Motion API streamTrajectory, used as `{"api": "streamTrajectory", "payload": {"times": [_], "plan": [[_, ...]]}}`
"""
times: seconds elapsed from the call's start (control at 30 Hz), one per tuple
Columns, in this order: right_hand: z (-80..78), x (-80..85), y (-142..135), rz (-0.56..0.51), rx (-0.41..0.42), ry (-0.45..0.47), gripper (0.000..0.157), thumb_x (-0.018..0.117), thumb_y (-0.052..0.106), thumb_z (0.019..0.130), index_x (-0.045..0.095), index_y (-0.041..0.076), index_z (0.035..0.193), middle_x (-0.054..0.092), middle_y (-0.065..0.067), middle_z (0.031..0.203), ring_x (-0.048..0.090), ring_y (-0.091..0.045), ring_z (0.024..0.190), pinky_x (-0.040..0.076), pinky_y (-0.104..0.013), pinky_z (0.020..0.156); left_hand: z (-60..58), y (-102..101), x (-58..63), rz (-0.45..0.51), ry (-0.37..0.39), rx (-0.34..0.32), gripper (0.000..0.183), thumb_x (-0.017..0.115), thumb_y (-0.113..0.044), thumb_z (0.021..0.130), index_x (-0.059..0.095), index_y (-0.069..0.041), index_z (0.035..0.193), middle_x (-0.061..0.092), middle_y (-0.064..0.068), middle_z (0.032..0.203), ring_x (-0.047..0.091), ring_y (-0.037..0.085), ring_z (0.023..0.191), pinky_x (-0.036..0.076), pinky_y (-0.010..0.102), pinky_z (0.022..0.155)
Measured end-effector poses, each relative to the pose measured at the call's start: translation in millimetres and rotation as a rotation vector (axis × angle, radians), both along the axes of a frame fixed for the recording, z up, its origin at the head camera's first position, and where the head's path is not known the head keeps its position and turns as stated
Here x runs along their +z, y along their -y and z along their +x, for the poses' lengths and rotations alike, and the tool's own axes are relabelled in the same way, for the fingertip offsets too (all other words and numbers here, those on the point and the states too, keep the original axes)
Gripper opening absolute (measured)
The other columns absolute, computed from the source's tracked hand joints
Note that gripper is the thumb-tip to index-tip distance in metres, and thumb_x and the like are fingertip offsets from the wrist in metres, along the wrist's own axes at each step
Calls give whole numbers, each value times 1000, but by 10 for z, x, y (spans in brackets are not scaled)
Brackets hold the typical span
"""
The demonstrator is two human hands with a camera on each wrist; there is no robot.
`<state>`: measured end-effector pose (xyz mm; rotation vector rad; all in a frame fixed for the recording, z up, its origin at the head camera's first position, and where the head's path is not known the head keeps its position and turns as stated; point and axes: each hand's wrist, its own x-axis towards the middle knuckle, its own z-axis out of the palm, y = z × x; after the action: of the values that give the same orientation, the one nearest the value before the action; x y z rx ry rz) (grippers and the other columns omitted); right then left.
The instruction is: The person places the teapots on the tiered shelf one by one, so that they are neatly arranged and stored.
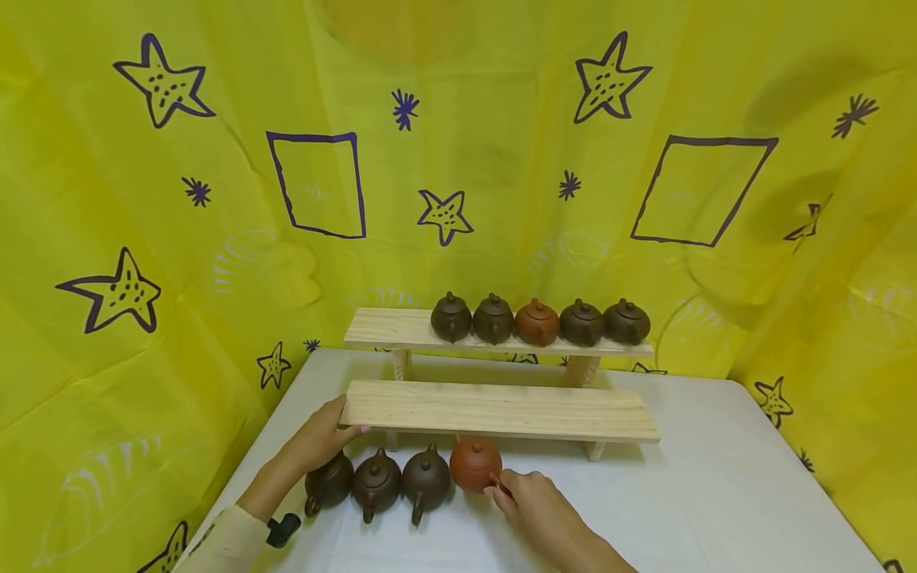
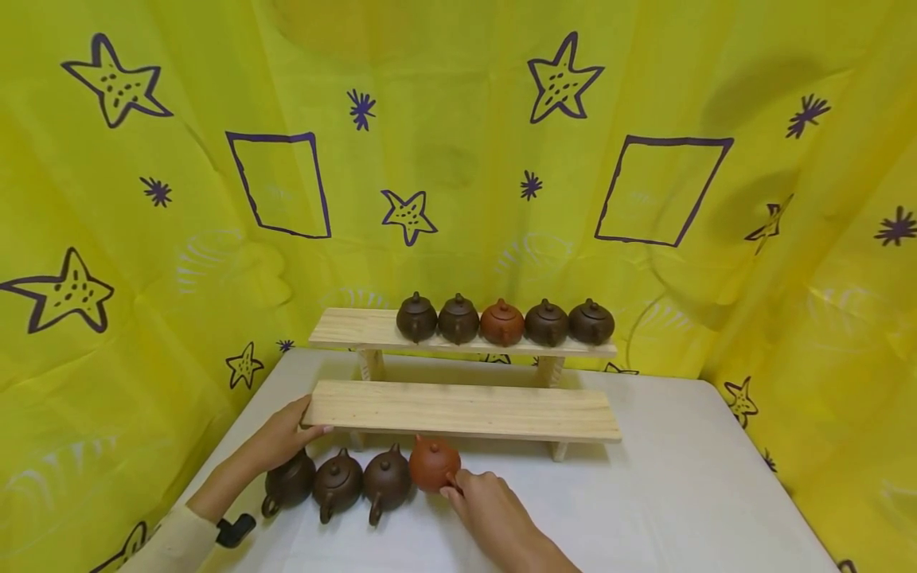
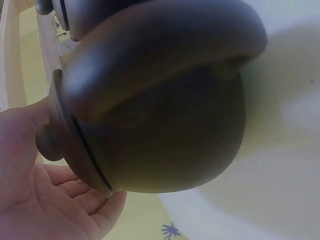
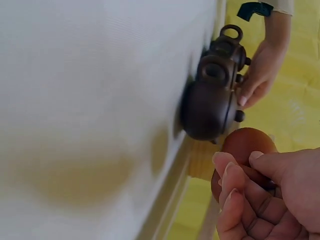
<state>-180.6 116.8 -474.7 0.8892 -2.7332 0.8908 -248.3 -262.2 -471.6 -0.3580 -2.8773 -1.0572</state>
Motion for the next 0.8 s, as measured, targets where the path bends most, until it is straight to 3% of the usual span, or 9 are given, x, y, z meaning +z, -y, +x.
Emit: {"api": "streamTrajectory", "payload": {"times": [0.27,0.37,0.6,0.8], "plan": [[-138,331,175,-67,2,50,29,63,19,108,62,14,79,55,13,61,44,4,50,39,-18,45,1,1,0,-9,-2,0,72,75,-26,100,42,17,148,59,34,139,60,44,127,46,62,108],[-233,457,266,-72,1,22,30,62,19,108,62,13,79,57,10,61,46,3,50,40,-19,45,-7,4,-4,-4,-1,-2,73,75,-26,100,41,17,149,58,35,141,58,45,129,45,62,109],[-502,752,547,-51,-48,-90,31,65,16,106,60,10,77,45,8,60,40,-3,49,36,-20,46,-17,-2,-8,9,-12,-9,70,74,-25,101,43,16,148,60,34,138,61,42,126,47,61,108],[-703,925,813,-58,-37,-101,33,64,17,107,61,9,75,56,4,59,47,-5,49,39,-21,47,-2,-9,8,15,-6,-2,67,75,-21,100,44,17,145,60,34,137,61,42,125,46,61,108]]}}
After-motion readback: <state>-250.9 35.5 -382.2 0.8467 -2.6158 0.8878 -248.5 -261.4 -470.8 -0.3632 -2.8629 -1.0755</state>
